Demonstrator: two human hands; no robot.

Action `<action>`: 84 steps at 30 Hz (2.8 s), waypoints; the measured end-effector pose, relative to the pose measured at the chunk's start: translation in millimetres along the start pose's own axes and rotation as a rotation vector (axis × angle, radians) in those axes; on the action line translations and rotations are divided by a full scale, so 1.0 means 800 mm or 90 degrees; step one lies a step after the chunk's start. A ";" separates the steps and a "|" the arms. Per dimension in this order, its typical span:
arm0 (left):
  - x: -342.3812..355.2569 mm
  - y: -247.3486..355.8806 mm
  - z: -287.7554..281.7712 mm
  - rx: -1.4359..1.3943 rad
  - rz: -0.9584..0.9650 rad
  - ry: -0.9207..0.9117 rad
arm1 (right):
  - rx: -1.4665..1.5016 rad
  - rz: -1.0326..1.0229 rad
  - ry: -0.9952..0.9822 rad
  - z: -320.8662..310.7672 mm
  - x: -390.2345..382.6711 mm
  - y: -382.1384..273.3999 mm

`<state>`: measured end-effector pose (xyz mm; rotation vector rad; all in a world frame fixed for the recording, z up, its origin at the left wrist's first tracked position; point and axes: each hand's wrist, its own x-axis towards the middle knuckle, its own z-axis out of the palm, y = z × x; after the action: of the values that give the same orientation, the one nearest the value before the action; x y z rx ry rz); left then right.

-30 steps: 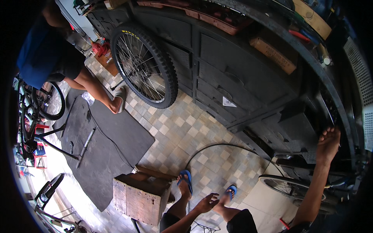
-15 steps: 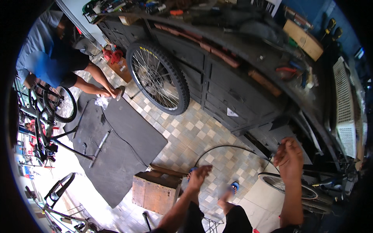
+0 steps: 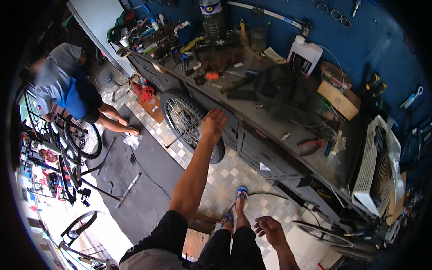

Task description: The person searches through a cluttered workbench and drawers, handling bicycle parts including a cassette and wheel. They use a power tool on the cassette attached to a wheel and move various tools and containers around the workspace.

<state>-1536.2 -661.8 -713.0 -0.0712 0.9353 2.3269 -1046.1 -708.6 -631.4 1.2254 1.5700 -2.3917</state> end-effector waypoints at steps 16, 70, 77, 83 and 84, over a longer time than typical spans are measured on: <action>0.108 -0.016 0.028 0.083 -0.144 0.105 | -0.031 -0.247 0.284 0.001 0.252 -0.105; -0.021 0.130 -0.090 0.144 -0.481 0.042 | 0.566 -0.422 0.308 0.255 0.266 -0.098; 0.079 0.076 -0.020 0.009 -0.405 0.042 | 0.515 -0.447 0.279 0.181 0.318 -0.151; 0.091 0.057 -0.002 0.072 -0.335 0.007 | 0.070 -0.464 0.435 0.167 0.342 -0.113; 0.084 0.061 -0.008 0.170 -0.301 -0.008 | 0.019 -0.428 0.447 0.166 0.336 -0.117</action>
<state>-1619.5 -657.2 -705.9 -0.1507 1.0809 1.7567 -1349.2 -666.1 -702.2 1.9453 2.4811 -2.4440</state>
